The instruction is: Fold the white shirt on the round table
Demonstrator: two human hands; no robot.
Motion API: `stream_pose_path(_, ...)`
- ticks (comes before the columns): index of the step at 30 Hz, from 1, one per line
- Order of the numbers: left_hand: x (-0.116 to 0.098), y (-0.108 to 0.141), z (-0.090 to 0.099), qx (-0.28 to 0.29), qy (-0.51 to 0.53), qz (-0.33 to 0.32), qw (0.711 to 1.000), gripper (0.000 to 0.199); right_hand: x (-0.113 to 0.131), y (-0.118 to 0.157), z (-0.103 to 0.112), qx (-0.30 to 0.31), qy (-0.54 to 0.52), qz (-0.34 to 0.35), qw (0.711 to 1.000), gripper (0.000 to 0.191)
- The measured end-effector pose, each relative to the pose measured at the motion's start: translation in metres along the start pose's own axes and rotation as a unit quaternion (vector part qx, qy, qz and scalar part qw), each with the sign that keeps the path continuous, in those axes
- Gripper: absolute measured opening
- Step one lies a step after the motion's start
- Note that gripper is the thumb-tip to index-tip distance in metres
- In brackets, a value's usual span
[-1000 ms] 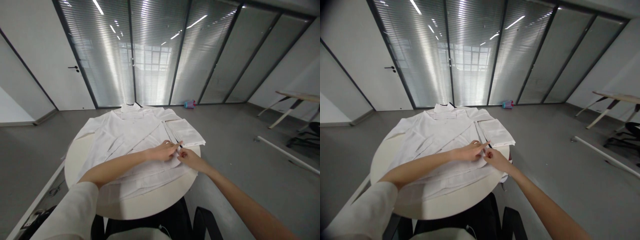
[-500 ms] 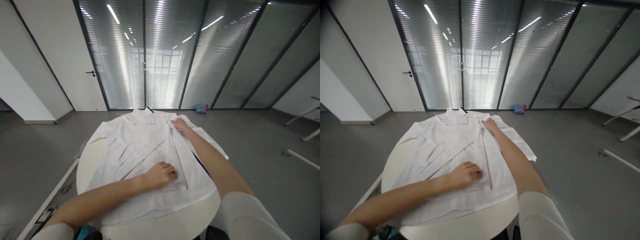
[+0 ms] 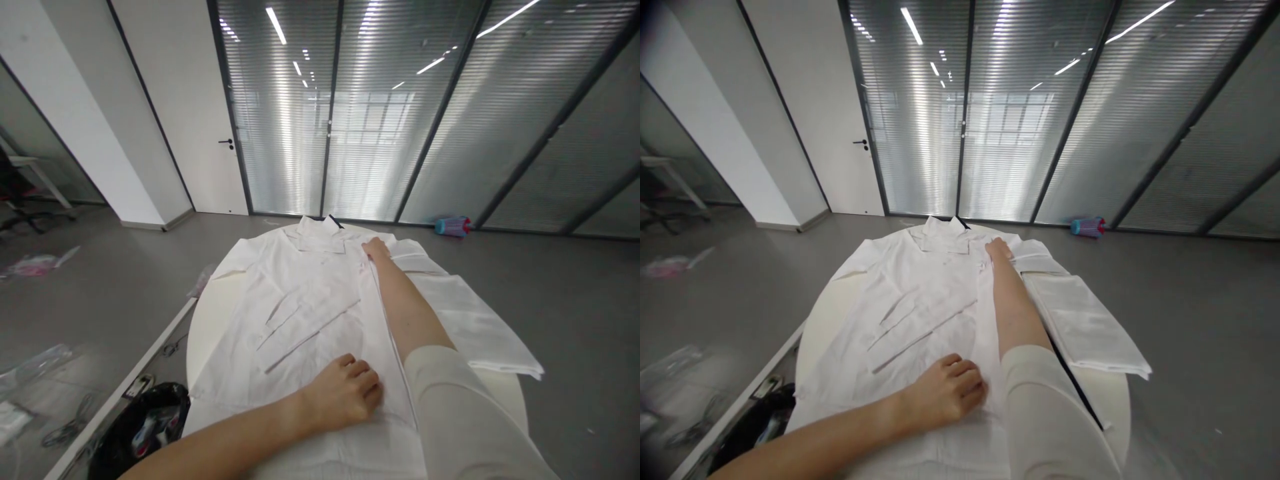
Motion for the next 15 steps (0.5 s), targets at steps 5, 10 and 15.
stream_pose_path(5,-0.002,0.028,0.030,-0.037,-0.021,0.040,0.998,0.016,0.043,0.000,0.003,-0.002,0.004,0.055,0.998,0.041)
stream_pose_path(10,-0.007,0.065,0.042,-0.063,-0.039,0.091,0.993,0.019,0.108,0.014,-0.008,0.013,0.011,0.168,0.986,0.032)
stream_pose_path(15,-0.002,0.081,0.040,-0.053,-0.014,0.121,0.991,0.025,0.122,0.031,-0.051,0.046,0.048,0.193,0.979,0.033)
Point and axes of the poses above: each hand's wrist, its own y-axis away from the middle knuckle, its own z-axis out of the back of the hand, x = y × z, the point moved 10 cm from there along -y, towards the middle knuckle, and after that the axes turned 8 degrees about -z, right-handed, at the moved point
